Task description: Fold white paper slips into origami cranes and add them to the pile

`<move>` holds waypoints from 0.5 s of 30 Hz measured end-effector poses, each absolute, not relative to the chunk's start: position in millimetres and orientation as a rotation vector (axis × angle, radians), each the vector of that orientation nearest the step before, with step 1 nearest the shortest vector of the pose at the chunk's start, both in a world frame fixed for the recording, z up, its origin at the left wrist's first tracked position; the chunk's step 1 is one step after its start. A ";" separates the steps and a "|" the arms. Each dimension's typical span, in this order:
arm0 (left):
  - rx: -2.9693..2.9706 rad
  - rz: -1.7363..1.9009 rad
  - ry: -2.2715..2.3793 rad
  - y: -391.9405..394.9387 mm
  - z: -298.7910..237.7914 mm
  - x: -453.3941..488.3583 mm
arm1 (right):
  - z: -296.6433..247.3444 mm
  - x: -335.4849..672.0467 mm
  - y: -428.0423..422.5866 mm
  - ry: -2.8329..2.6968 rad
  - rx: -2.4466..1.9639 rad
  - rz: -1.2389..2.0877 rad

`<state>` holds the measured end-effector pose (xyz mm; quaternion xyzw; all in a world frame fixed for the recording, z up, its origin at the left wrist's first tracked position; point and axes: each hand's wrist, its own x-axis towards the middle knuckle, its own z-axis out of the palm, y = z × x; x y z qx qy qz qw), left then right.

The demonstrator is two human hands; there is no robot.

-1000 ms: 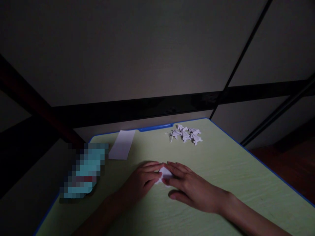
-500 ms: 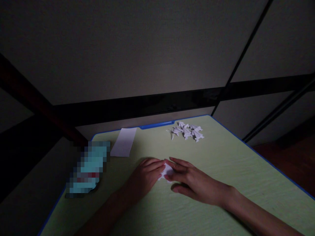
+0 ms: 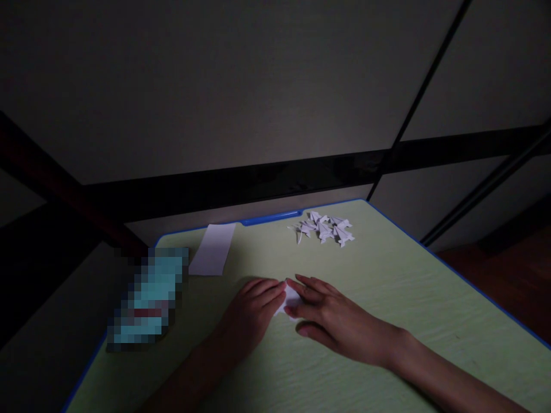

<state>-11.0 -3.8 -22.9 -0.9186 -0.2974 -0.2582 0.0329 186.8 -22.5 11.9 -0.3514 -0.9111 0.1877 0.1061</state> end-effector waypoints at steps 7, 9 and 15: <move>-2.906 -0.794 -0.956 -2.2 -22.5 -11.0 | 9.3 191.9 -18.7 -2.673 -0.974 0.562; -2.924 -0.795 -0.952 -2.0 -20.4 -11.2 | 9.1 195.3 -13.9 -2.679 -0.888 0.599; -2.957 -0.783 -0.939 -0.8 -14.6 -11.3 | 4.2 195.8 -5.3 -2.571 -0.971 0.549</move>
